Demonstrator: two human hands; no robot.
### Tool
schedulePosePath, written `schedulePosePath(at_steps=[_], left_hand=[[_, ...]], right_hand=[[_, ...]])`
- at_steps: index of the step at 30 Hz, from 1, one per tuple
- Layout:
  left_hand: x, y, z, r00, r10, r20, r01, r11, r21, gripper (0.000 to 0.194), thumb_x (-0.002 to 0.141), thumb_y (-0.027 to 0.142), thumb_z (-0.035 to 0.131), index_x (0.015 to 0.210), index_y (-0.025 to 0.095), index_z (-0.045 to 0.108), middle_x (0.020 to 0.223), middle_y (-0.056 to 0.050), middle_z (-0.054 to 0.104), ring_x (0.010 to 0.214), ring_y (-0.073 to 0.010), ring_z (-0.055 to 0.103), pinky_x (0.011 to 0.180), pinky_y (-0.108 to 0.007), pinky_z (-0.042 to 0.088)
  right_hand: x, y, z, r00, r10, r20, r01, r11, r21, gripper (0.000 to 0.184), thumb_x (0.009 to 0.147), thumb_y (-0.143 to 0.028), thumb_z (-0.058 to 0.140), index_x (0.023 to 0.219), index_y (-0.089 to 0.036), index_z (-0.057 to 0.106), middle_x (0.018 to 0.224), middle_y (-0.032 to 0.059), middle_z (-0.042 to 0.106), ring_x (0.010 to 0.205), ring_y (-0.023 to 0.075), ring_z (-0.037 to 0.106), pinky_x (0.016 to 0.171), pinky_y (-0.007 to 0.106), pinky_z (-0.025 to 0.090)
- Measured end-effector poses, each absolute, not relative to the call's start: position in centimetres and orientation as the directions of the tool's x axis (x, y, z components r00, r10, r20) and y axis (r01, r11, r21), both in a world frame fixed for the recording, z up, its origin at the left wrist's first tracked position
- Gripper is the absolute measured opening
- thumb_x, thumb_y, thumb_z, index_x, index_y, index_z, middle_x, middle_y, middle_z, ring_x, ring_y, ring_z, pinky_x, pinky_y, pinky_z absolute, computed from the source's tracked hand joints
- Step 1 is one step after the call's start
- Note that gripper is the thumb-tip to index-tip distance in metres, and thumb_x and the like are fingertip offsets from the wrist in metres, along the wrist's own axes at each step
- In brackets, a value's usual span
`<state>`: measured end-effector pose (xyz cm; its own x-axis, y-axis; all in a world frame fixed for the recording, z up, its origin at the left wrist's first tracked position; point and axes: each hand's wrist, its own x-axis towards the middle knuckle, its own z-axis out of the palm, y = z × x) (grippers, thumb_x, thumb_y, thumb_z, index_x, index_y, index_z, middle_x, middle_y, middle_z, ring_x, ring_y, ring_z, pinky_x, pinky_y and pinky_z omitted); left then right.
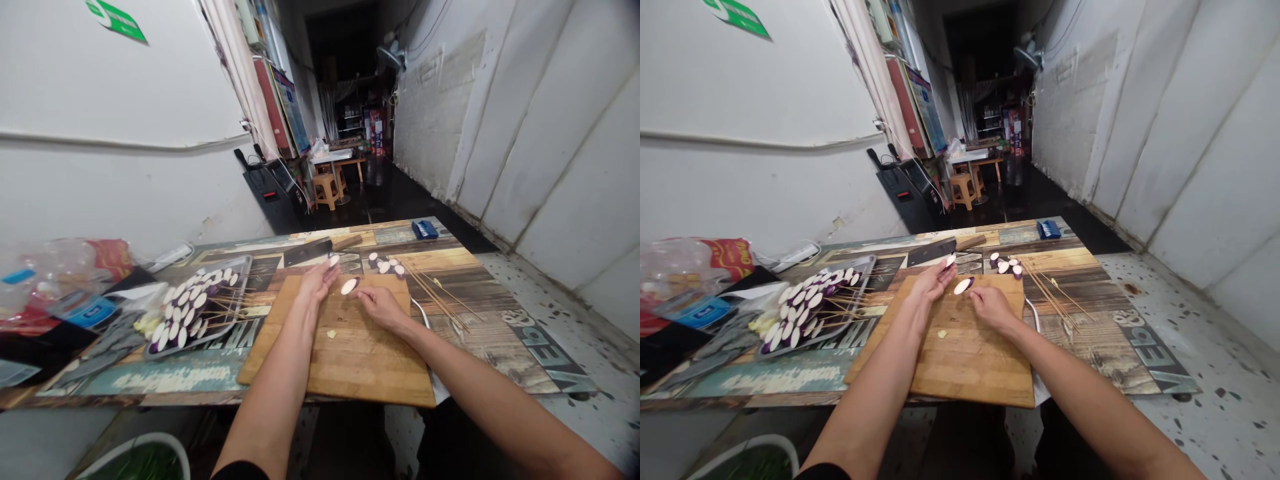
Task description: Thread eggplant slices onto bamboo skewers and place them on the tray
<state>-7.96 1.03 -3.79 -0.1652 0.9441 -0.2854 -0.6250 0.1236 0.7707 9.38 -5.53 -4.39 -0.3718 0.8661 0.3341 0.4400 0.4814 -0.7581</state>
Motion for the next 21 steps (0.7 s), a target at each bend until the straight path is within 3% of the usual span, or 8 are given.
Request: schedulePosePath(at_steps=[13, 21], left_hand=[[-6.7, -0.5, -2.5, -0.110, 0.964, -0.243, -0.572, 0.138, 0.808, 0.008, 0.073, 0.007, 0.060, 0.081, 0.006, 0.062, 0.083, -0.013, 0.067, 0.074, -0.0174, 0.065, 0.074, -0.030, 0.054], [-3.8, -2.0, -1.8, -0.045, 0.956, -0.290, -0.449, 0.240, 0.861, 0.012, 0.073, 0.012, 0.061, 0.085, 0.009, 0.064, 0.085, -0.012, 0.067, 0.072, -0.0187, 0.065, 0.066, -0.030, 0.054]], right_hand=[[9.2, -5.5, -4.6, -0.316, 0.876, 0.364, 0.455, 0.477, -0.752, 0.025, 0.082, -0.016, 0.043, 0.080, -0.018, 0.068, 0.071, 0.0027, 0.066, 0.066, 0.0143, 0.057, 0.064, 0.022, 0.041], [9.2, -5.4, -4.5, -0.188, 0.899, 0.394, 0.515, 0.432, -0.740, 0.025, 0.083, -0.020, 0.042, 0.083, -0.020, 0.067, 0.070, 0.0029, 0.066, 0.066, 0.0156, 0.057, 0.063, 0.022, 0.040]])
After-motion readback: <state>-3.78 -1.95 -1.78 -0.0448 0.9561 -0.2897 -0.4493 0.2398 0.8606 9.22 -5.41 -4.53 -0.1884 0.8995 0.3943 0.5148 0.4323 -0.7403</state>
